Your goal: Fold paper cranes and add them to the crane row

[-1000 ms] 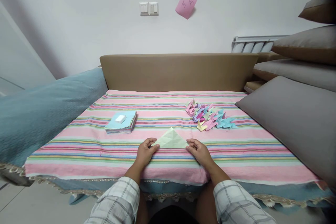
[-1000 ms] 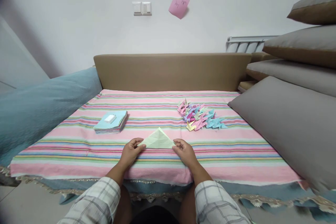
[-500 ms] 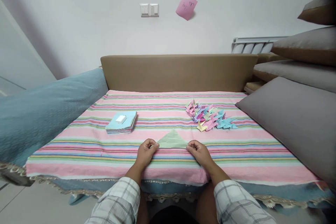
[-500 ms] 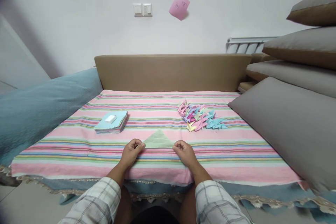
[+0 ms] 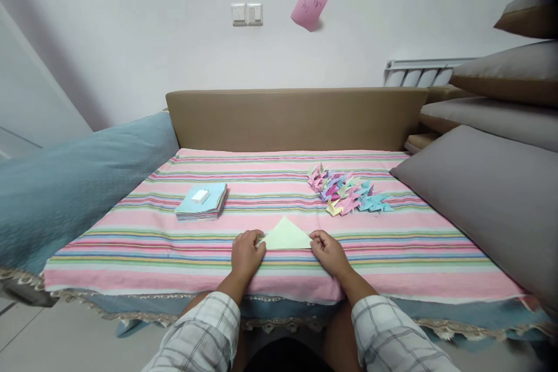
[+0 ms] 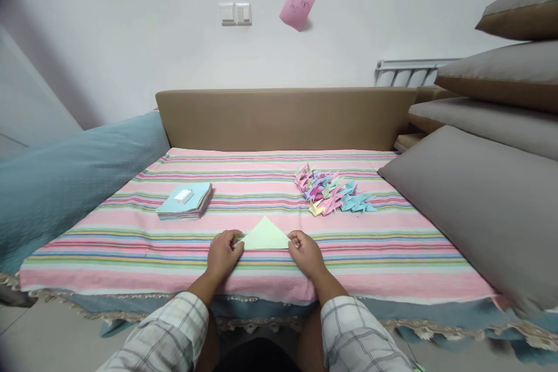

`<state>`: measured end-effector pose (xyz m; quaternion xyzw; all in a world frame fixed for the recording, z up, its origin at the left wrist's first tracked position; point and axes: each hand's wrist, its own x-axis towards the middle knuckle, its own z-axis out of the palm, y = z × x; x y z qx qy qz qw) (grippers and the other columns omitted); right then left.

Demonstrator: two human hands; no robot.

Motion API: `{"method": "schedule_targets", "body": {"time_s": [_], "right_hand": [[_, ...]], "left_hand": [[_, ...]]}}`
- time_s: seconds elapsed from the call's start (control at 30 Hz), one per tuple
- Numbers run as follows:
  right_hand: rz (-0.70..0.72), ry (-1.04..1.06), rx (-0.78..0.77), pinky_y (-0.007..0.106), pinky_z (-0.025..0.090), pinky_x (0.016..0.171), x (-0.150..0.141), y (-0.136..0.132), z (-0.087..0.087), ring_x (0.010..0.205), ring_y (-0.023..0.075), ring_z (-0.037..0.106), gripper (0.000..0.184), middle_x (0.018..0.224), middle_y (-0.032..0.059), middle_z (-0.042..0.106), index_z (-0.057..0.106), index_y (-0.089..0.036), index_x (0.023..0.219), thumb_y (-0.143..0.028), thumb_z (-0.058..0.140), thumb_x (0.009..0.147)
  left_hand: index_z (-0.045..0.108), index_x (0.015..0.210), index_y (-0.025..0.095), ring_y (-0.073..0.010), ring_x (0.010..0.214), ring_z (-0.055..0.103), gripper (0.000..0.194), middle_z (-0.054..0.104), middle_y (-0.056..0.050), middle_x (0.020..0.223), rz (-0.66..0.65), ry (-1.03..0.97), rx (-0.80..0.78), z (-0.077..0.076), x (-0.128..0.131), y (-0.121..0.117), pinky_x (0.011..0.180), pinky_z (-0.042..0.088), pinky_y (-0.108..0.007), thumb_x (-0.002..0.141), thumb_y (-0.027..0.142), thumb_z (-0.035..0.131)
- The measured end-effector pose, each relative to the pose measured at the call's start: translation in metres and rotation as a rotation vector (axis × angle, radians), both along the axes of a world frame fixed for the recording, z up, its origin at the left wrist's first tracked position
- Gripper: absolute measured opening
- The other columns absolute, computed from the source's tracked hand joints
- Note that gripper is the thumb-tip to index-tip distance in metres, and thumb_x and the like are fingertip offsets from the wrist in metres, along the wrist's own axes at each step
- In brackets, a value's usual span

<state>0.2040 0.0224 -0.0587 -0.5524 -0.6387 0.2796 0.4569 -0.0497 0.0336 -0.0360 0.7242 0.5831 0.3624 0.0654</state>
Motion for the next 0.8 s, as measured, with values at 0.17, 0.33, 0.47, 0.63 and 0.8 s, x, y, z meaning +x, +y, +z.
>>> {"method": "schedule_targets", "body": {"time_s": [0.17, 0.33, 0.47, 0.63, 0.8], "right_hand": [[-0.023, -0.117, 0.029, 0.026, 0.043, 0.062, 0.0, -0.001, 0.001, 0.065, 0.016, 0.055, 0.022, 0.071, 0.0005, 0.058, 0.059, -0.02, 0.091, -0.031, 0.048, 0.077], [-0.037, -0.171, 0.046, 0.028, 0.044, 0.064, 0.0, -0.001, 0.002, 0.069, 0.0172, 0.056, 0.023, 0.073, 0.002, 0.059, 0.06, -0.018, 0.092, -0.03, 0.047, 0.077], [-0.05, -0.206, 0.085, 0.03, 0.045, 0.069, 0.0, -0.002, 0.003, 0.074, 0.0188, 0.057, 0.023, 0.077, 0.0037, 0.061, 0.061, -0.019, 0.092, -0.027, 0.045, 0.077], [-0.061, -0.248, 0.104, 0.03, 0.044, 0.068, -0.001, -0.003, 0.002, 0.073, 0.0192, 0.057, 0.024, 0.073, 0.0029, 0.06, 0.061, -0.019, 0.094, -0.026, 0.045, 0.077], [-0.075, -0.275, 0.142, 0.031, 0.044, 0.071, 0.0, -0.002, 0.001, 0.075, 0.0199, 0.056, 0.023, 0.073, 0.0036, 0.06, 0.061, -0.019, 0.093, -0.025, 0.045, 0.078]], "left_hand": [[0.065, 0.103, 0.03, -0.0261, 0.112, 0.047, 0.031, 0.056, -0.003, 0.127, -0.172, 0.304, 0.212, -0.003, 0.005, -0.003, 0.099, 0.031, -0.046, 0.081, 0.013, 0.051], [0.056, 0.119, 0.035, -0.0249, 0.121, 0.043, 0.035, 0.052, -0.001, 0.133, -0.437, 0.515, 0.156, 0.001, 0.012, 0.001, 0.1, 0.032, -0.047, 0.088, 0.02, 0.048], [0.054, 0.121, 0.034, -0.0222, 0.119, 0.048, 0.035, 0.055, -0.002, 0.13, -0.535, 0.553, 0.086, 0.003, 0.014, 0.005, 0.1, 0.036, -0.045, 0.089, 0.022, 0.046], [0.055, 0.121, 0.032, -0.022, 0.118, 0.05, 0.035, 0.055, -0.004, 0.13, -0.547, 0.501, 0.019, -0.003, 0.013, 0.008, 0.099, 0.04, -0.042, 0.09, 0.022, 0.044], [0.047, 0.129, 0.031, -0.0202, 0.125, 0.044, 0.042, 0.051, -0.003, 0.134, -0.541, 0.402, -0.03, -0.003, 0.01, 0.002, 0.105, 0.033, -0.043, 0.089, 0.022, 0.043]]}}
